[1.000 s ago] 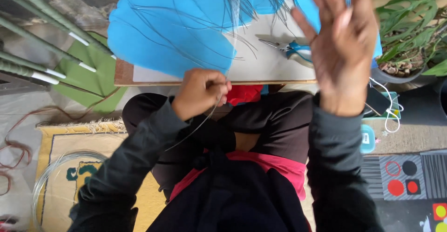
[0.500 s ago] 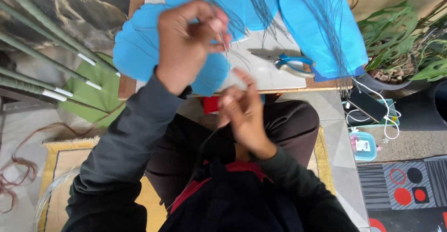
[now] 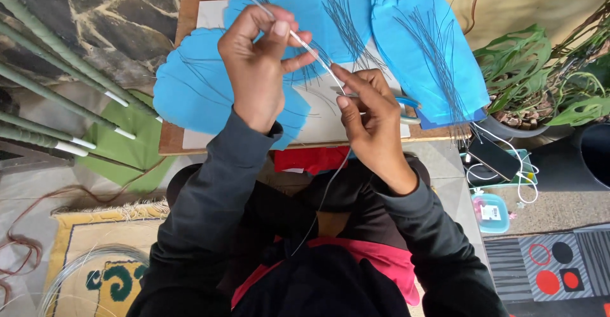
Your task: Bending the ends of thin metal wires into loops and cutting them to length using pliers for craft assembly.
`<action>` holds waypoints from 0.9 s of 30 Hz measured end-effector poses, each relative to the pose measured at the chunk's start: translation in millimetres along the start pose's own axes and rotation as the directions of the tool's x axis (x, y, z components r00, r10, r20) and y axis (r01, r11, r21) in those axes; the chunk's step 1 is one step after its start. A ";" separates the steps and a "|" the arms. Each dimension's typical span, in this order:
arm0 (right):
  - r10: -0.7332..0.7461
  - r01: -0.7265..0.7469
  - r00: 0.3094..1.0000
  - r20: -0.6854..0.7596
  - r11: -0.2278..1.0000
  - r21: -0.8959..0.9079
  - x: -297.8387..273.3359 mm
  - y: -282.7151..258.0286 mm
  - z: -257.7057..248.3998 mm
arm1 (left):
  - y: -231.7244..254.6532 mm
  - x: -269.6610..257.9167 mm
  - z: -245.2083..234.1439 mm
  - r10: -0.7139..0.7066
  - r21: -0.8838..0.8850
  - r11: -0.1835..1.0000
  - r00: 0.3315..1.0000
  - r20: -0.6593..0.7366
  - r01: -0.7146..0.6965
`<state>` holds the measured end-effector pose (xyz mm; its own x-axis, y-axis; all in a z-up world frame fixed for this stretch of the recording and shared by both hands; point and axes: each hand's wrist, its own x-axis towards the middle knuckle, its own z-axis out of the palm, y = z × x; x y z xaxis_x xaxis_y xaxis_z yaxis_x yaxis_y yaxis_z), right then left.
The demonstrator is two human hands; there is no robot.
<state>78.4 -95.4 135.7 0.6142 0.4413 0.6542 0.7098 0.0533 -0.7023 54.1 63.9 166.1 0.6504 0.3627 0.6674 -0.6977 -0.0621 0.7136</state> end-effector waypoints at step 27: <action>0.156 -0.366 0.900 0.407 0.778 0.511 -14.5 77.2 -2.4 | -57.1 -32.8 -17.8 -0.578 -0.204 0.816 0.769 -0.274 0.541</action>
<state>125.1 -99.8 72.7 0.5229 0.7702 0.3653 0.1513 0.3379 -0.9289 67.3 72.1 99.7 0.8209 0.5695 0.0421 -0.2788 0.3354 0.8999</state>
